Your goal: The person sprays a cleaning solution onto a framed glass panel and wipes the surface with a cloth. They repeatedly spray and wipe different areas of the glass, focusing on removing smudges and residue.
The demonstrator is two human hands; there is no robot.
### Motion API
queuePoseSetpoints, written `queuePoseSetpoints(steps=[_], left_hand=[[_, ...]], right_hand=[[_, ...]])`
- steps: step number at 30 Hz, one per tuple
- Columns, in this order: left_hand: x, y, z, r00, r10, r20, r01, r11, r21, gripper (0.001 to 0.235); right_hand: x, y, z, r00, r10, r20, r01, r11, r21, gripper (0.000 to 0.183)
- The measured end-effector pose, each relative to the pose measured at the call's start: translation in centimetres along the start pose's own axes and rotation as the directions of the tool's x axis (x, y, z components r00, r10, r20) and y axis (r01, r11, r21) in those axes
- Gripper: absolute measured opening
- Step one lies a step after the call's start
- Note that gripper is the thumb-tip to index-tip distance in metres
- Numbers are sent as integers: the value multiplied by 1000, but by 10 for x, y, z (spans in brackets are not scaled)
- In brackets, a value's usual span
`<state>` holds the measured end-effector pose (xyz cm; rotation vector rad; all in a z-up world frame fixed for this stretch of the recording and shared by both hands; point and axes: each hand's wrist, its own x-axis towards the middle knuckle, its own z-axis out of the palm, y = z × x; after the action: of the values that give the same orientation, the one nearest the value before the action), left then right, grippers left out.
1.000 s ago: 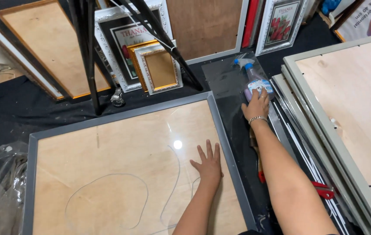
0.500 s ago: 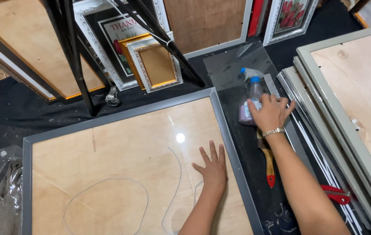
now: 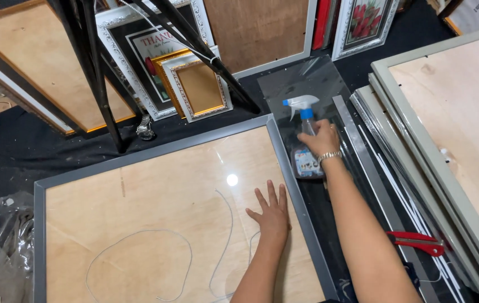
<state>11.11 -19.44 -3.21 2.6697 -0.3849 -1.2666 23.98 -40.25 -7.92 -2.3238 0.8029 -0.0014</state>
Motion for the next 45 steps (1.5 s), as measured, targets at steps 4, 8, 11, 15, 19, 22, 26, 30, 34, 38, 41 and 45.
queuePoseSetpoints(steps=[4,8,11,15,19,22,26,30,34,38,41,45], left_hand=[[7,-4,11,1000,13,-26,-13,1000,-2,119],[-4,-5,3,997,15,-74,-16,1000,-19,115],[-13,-19,2,994,52,-93,-65,988,-138,94],[37,-103,83,884,219,-413,-323,925,-200,76],[-31,-203,123,739,225,-635,-185,974,131,89],[-84,-258,152,794,38,-607,17,996,85,85],[-143,-289,180,868,-149,-473,172,985,6,93],[-201,-274,157,956,-241,-165,238,970,-40,111],[-190,-275,168,945,-205,-254,204,978,-31,113],[-190,-273,167,948,-230,-222,232,973,-17,112],[-203,-271,156,953,-223,-206,205,973,-102,111],[-226,-273,144,956,-191,-221,143,966,-216,102]], right_hand=[[-90,-17,-40,983,-142,-113,158,975,156,66],[-153,-14,-45,994,59,-92,-13,899,438,58],[-228,-29,-56,985,83,-149,68,612,788,40],[-295,-6,-35,994,110,1,-30,254,967,32],[-323,-11,6,982,16,189,-177,439,881,17],[-348,-44,7,926,46,376,-262,794,548,46],[-350,-53,33,967,44,252,-139,918,371,35],[-326,-45,56,990,-85,112,59,974,218,44],[-324,-64,47,992,-28,125,11,991,136,52],[-359,-86,29,993,19,116,-61,927,370,35],[-371,-70,32,998,24,64,-50,896,440,38],[-413,-49,21,999,43,0,-38,877,479,45]])
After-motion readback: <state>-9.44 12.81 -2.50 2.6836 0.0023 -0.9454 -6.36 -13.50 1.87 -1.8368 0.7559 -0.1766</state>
